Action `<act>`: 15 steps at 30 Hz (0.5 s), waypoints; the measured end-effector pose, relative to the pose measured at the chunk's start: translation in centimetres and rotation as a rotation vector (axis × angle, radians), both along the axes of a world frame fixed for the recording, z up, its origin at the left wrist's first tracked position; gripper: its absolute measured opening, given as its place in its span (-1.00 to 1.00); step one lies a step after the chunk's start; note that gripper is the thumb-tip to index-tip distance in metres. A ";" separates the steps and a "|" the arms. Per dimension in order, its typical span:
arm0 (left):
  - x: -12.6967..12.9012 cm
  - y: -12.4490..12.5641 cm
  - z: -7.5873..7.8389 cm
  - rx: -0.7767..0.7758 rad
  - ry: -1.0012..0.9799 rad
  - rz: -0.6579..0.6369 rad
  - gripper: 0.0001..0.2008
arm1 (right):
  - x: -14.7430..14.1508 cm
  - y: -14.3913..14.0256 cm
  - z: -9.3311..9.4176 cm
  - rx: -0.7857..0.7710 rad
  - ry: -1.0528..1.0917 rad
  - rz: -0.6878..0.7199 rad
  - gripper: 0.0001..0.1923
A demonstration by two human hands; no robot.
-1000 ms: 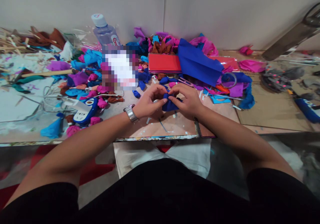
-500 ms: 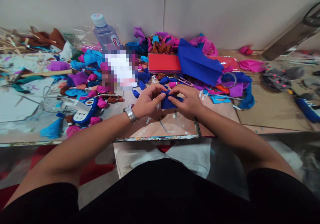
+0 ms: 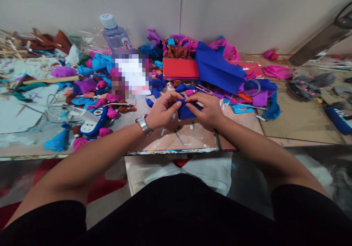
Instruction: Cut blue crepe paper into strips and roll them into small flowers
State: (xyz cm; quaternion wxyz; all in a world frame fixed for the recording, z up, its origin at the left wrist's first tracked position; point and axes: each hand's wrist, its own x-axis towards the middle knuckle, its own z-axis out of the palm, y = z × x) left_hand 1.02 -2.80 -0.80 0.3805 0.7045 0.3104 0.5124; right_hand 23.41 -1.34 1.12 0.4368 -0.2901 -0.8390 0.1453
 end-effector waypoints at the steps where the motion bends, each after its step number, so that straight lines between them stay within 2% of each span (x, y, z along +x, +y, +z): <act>1: 0.0 0.0 0.0 0.015 0.011 -0.003 -0.68 | 0.0 0.0 0.0 0.009 0.004 0.003 -0.84; 15: -0.3 -0.1 -0.2 0.129 0.086 -0.081 -0.69 | -0.2 0.0 0.2 0.003 0.021 0.022 -0.82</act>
